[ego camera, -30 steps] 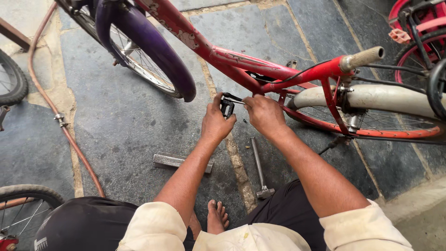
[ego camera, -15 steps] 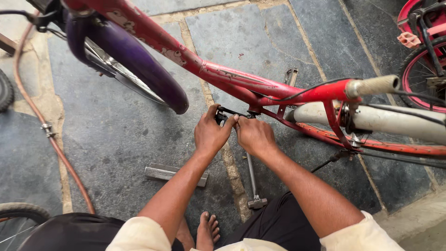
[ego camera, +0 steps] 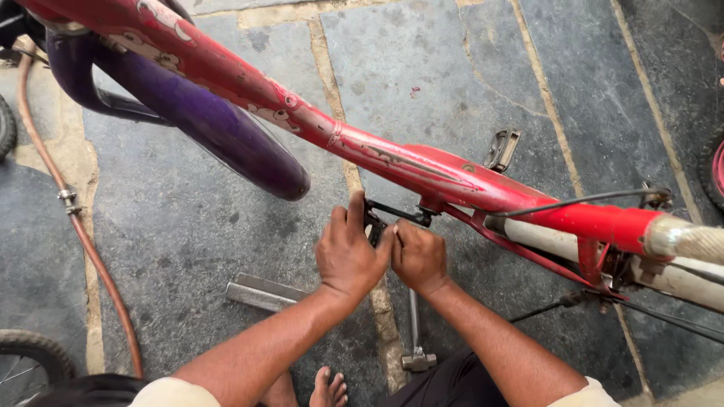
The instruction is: The person removes a bicycle pedal from the crank arm using a wrench and a hammer. They then pick up a new pedal and install it onto the crank arm, tightening it by hand and with the wrench.
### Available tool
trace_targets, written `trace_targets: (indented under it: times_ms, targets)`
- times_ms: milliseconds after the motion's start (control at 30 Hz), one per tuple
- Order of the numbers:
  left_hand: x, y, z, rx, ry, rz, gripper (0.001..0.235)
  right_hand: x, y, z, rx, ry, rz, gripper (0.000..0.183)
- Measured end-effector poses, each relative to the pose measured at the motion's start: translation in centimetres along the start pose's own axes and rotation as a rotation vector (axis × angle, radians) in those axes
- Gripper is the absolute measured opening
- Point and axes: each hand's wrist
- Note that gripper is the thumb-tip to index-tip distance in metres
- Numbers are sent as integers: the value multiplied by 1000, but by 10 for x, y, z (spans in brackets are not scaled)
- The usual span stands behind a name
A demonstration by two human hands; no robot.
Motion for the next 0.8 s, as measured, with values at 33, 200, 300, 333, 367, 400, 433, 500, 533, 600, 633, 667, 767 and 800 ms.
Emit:
trace_targets:
  times_ms: [33,200,300,333,367,400,433,500,533,600,633,667,767,800]
  targets:
    - [-1,0,-2,13,9,17,80,0,8,-9,43,43,-6,18]
    - [-14,-2,-8,137,128,-39,83,-5,70,-26,253,-109,-206,18]
    - [-3,-8,-3,48,70,14,82,-3,69,-33,278,-95,-176,18]
    - [-4,-10,-5,-8,14,36,79,-2,63,-35,257,-83,-134,19]
    - [-6,-12,-6,-64,-41,60,77,0,58,-35,237,-72,-92,20]
    - [-9,-16,-3,-113,-92,87,70,1,53,-33,220,-66,-44,21]
    - [-9,-19,1,-163,-142,115,64,-4,46,-31,142,14,13,22]
    - [-3,-22,9,-244,-206,155,55,-18,28,-29,-11,184,112,27]
    - [-2,-20,12,-279,-239,174,51,-33,17,-29,-90,258,179,28]
    - [-1,-15,18,-357,-247,173,49,-48,-8,-28,-249,396,296,32]
    - [2,-13,20,-401,-220,153,50,-46,-21,-27,-187,417,300,32]
    - [0,-10,22,-445,-203,140,52,-50,-38,-23,-125,442,313,31]
    - [8,-1,28,-460,-117,116,53,-42,-83,5,-100,118,77,28]
    - [12,1,29,-444,-168,159,53,-29,-99,17,-117,-61,-51,27]
Point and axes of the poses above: each hand's wrist, its own x-axis towards the middle knuckle, its own y-axis out of the palm, z = x × y, and after that the axes turned 3 degrees about y, right-handed
